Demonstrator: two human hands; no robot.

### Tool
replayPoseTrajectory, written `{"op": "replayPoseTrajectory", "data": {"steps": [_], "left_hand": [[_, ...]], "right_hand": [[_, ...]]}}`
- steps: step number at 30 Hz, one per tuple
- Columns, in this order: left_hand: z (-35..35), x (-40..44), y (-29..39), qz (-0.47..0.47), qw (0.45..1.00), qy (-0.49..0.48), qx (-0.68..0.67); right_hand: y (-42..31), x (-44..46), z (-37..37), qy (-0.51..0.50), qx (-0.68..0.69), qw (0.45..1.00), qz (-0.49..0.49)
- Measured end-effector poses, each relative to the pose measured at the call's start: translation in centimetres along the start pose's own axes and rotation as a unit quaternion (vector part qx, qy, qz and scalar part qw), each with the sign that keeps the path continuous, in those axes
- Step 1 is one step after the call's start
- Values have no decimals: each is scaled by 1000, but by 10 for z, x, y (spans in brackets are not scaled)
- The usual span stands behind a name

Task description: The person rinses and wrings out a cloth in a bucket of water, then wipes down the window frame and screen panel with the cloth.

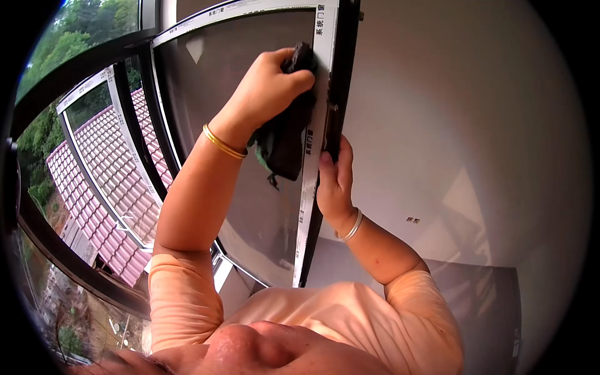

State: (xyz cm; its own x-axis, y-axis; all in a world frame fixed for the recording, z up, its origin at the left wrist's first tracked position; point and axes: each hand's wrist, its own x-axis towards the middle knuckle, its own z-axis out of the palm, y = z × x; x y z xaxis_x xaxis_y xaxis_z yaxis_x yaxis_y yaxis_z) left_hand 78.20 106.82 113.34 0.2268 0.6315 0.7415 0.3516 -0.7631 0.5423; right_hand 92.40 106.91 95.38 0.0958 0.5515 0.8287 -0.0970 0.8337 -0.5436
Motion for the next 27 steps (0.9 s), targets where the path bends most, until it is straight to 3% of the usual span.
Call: {"op": "replayPoseTrajectory", "data": {"steps": [5, 9, 13, 15, 19, 25, 27], "left_hand": [[1, -20, -9, -121, 988, -34, -84], [-19, 9, 23, -65, 983, 13, -172], [-42, 16, 23, -91, 951, -198, -221], [-3, -20, -10, 10, 996, 13, -82], [40, -128, -82, -36, 999, -5, -22], [145, -351, -235, -216, 976, -9, -13], [172, -402, -252, -260, 965, -4, 20]], "right_hand": [[-4, -3, 0, -6, 82, 996, 17], [-8, -4, 2, -7, 113, 993, 31], [-5, -6, 1, -5, 162, 986, 24], [-3, -7, -5, -19, 170, 985, 30], [-5, -6, 1, 6, 158, 987, 38], [5, -5, 7, 48, 123, 990, 47], [-3, 4, 6, 67, 95, 993, 25]]}}
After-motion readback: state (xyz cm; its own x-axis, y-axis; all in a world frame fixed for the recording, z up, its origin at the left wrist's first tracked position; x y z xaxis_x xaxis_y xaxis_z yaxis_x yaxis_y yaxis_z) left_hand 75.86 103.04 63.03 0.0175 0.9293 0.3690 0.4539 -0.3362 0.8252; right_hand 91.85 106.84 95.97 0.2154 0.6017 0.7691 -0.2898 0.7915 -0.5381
